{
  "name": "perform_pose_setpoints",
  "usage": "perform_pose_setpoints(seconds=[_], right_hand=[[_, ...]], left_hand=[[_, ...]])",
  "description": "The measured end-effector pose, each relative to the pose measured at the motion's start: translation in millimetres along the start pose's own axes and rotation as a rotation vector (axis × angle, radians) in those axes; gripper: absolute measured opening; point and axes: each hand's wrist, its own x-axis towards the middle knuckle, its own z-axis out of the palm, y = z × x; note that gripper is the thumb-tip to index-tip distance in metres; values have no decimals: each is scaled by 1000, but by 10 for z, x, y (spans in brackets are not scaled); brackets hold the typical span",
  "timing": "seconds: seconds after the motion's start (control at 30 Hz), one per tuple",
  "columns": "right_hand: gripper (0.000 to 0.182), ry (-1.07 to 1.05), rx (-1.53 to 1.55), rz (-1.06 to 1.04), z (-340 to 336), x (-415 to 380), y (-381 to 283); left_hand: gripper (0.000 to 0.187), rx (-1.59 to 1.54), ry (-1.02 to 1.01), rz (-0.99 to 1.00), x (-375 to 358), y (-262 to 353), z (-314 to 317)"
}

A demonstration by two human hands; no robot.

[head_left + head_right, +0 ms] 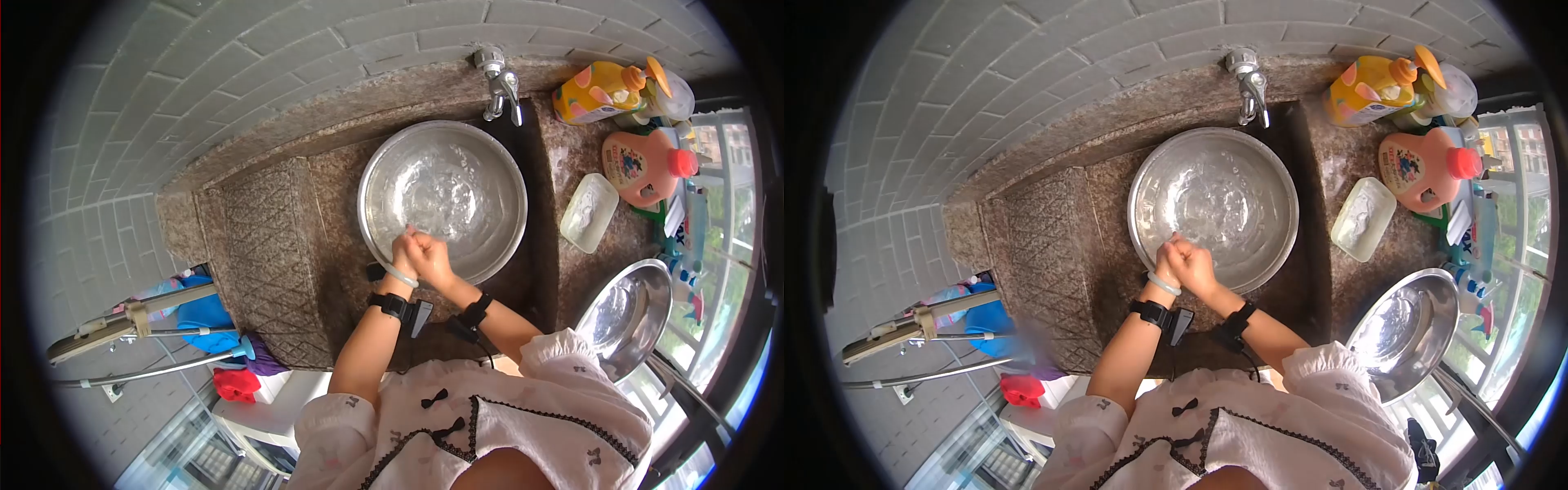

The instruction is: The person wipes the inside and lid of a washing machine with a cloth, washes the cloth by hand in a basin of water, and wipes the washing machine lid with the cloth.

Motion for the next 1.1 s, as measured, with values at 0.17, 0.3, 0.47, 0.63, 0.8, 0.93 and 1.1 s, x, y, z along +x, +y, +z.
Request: perform_pose_setpoints(seconds=[0.17,0.3,0.47,0.63,0.8,0.93,1.1], right_hand=[[33,110,-347,-35,-487,590,262],[19,123,-250,4,-817,785,742],[47,270,-643,-5,-891,756,1153],[35,-528,-217,389,-494,506,1074],[22,-521,478,314,-158,-9,238],[18,-164,-213,-159,-59,3,117],[18,-43,-311,-84,-108,241,96]], left_hand=[[25,60,414,39,-253,188,1045],[30,958,350,-2,-334,213,807],[55,957,342,-10,-386,54,630],[60,488,630,-229,-394,265,980],[54,-9,377,-7,-146,4,-197],[40,-319,-537,49,-217,54,328],[37,-33,484,106,-293,153,885]])
